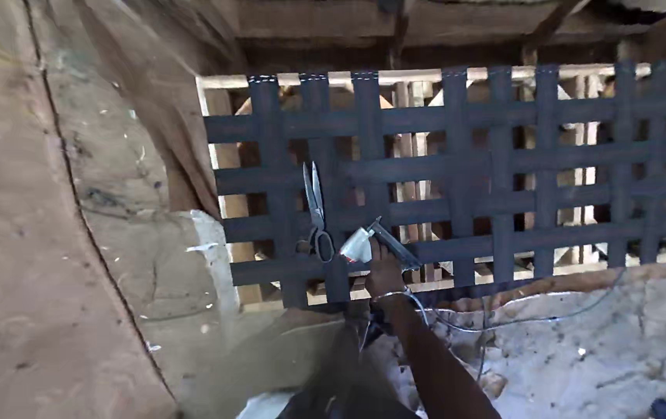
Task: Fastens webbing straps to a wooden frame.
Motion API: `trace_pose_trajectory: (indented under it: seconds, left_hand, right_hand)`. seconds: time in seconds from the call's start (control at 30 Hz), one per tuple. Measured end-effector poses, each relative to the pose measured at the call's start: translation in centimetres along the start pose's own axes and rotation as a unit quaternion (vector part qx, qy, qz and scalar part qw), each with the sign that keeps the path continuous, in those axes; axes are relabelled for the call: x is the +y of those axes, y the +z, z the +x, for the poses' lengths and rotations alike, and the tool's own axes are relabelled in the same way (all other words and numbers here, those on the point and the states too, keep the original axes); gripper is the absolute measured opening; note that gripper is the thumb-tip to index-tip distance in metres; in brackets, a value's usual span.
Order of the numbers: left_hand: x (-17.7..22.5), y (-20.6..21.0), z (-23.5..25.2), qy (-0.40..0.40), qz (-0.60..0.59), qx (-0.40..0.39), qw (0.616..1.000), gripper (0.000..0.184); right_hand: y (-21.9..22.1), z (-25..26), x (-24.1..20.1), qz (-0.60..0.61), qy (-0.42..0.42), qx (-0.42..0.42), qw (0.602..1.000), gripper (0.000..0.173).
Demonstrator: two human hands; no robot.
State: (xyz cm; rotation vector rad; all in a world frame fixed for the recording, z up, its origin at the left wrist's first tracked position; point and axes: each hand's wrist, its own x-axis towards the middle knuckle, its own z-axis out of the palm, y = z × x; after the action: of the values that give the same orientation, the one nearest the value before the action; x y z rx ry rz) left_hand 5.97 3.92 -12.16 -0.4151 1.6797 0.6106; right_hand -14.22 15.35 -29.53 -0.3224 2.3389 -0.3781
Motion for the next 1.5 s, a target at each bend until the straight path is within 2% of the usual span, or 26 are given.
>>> trace_pose_trajectory:
  seconds: [0.07, 0.1, 0.17, 0.23, 0.3, 0.37, 0.43, 0.47, 0.53, 0.57, 0.6, 0.67, 0.7, 0.73, 0.77, 0.83, 0.9, 0.97, 1.07, 1.13, 1.2, 1.33, 1.5]
  left_hand:
    - [1.1, -0.9, -0.1, -0.003, -0.063, -0.008, 0.998, 0.076]
    - [1.6, -1.6, 0.1, 0.000, -0.114, -0.006, 0.993, 0.072]
    - [0.6, -0.9, 3.1, 0.016, -0.176, 0.055, 0.983, 0.067]
    - [0.4, -1.2, 6.3, -0.002, -0.185, 0.106, 0.977, 0.075]
    - [2.0, -3.0, 9.2, -0.063, -0.184, 0.170, 0.966, 0.093]
    - [3.5, -3.7, 13.2, -0.102, -0.261, 0.254, 0.926, 0.122]
    - [5.5, -5.2, 17.8, -0.131, -0.370, 0.245, 0.887, 0.143]
    - [6.8, -5.6, 19.7, -0.132, -0.399, 0.227, 0.879, 0.142]
    - [8.9, -5.9, 22.9, -0.128, -0.421, 0.212, 0.873, 0.118]
    - [9.4, -6.3, 23.9, -0.125, -0.436, 0.166, 0.876, 0.112]
    - [9.9, -6.7, 24.4, -0.113, -0.453, 0.150, 0.871, 0.100]
    - [10.1, -6.9, 24.9, -0.069, -0.503, 0.146, 0.849, 0.083]
    - [10.0, -6.2, 25.2, -0.068, -0.500, 0.167, 0.847, 0.085]
    - [10.0, -6.0, 24.8, -0.087, -0.497, 0.182, 0.844, 0.101]
    - [9.9, -6.2, 24.7, -0.127, -0.480, 0.183, 0.849, 0.129]
    - [10.3, -6.4, 24.6, -0.197, -0.462, 0.208, 0.840, 0.168]
    - [10.6, -5.9, 25.1, -0.242, -0.463, 0.269, 0.809, 0.186]
    - [10.6, -5.8, 25.0, -0.239, -0.477, 0.285, 0.797, 0.188]
    - [10.1, -5.8, 24.6, -0.202, -0.486, 0.240, 0.816, 0.183]
    - [9.5, -4.5, 26.6, -0.180, -0.501, 0.261, 0.805, 0.186]
    - [9.2, -4.2, 27.3, -0.164, -0.499, 0.260, 0.810, 0.185]
    - [9.7, -4.4, 27.0, -0.195, -0.498, 0.278, 0.798, 0.188]
    - [10.1, -5.0, 26.1, -0.221, -0.474, 0.281, 0.804, 0.187]
  right_hand:
    - [-2.8, -0.8, 1.5, 0.052, 0.018, -0.040, 0.998, 0.107]
    - [-4.6, -1.6, 2.6, 0.082, 0.023, -0.075, 0.993, 0.102]
    - [-9.1, -2.1, 4.3, 0.138, 0.060, -0.178, 0.973, 0.077]
    - [-13.3, -2.8, 7.1, 0.192, 0.099, -0.233, 0.948, 0.054]
    - [-16.6, -3.8, 10.6, 0.119, 0.072, -0.282, 0.949, 0.049]
    - [-19.1, -4.7, 12.6, -0.047, 0.025, -0.343, 0.938, 0.055]
    - [-20.1, -4.2, 13.8, -0.171, -0.028, -0.371, 0.913, 0.068]
    - [-20.2, -3.9, 14.2, -0.206, -0.048, -0.375, 0.903, 0.071]
    - [-19.8, -3.1, 14.4, -0.254, -0.069, -0.373, 0.890, 0.068]
    - [-19.4, -2.6, 14.3, -0.274, -0.075, -0.366, 0.886, 0.066]
    - [-18.9, -2.0, 14.3, -0.291, -0.084, -0.354, 0.885, 0.067]
    - [-17.8, -0.8, 14.5, -0.310, -0.097, -0.338, 0.883, 0.071]
    - [-17.2, -0.4, 14.5, -0.307, -0.106, -0.329, 0.887, 0.074]
    - [-16.5, -0.1, 14.5, -0.302, -0.113, -0.321, 0.890, 0.077]
    - [-16.1, 0.5, 14.0, -0.310, -0.106, -0.327, 0.886, 0.078]
    - [-15.4, 1.0, 13.3, -0.311, -0.094, -0.335, 0.885, 0.079]
    - [-14.9, 1.0, 13.0, -0.317, -0.107, -0.325, 0.885, 0.078]
    - [-14.4, 1.0, 13.1, -0.328, -0.124, -0.310, 0.884, 0.076]
    - [-14.0, 0.7, 14.1, -0.340, -0.146, -0.283, 0.885, 0.076]
    - [-13.9, 0.8, 14.1, -0.351, -0.149, -0.275, 0.883, 0.072]
    - [-13.8, 0.8, 14.3, -0.339, -0.165, -0.265, 0.887, 0.068]
    - [-13.9, 0.6, 14.4, -0.330, -0.164, -0.266, 0.891, 0.068]
    - [-13.6, 0.4, 14.5, -0.310, -0.179, -0.249, 0.900, 0.067]
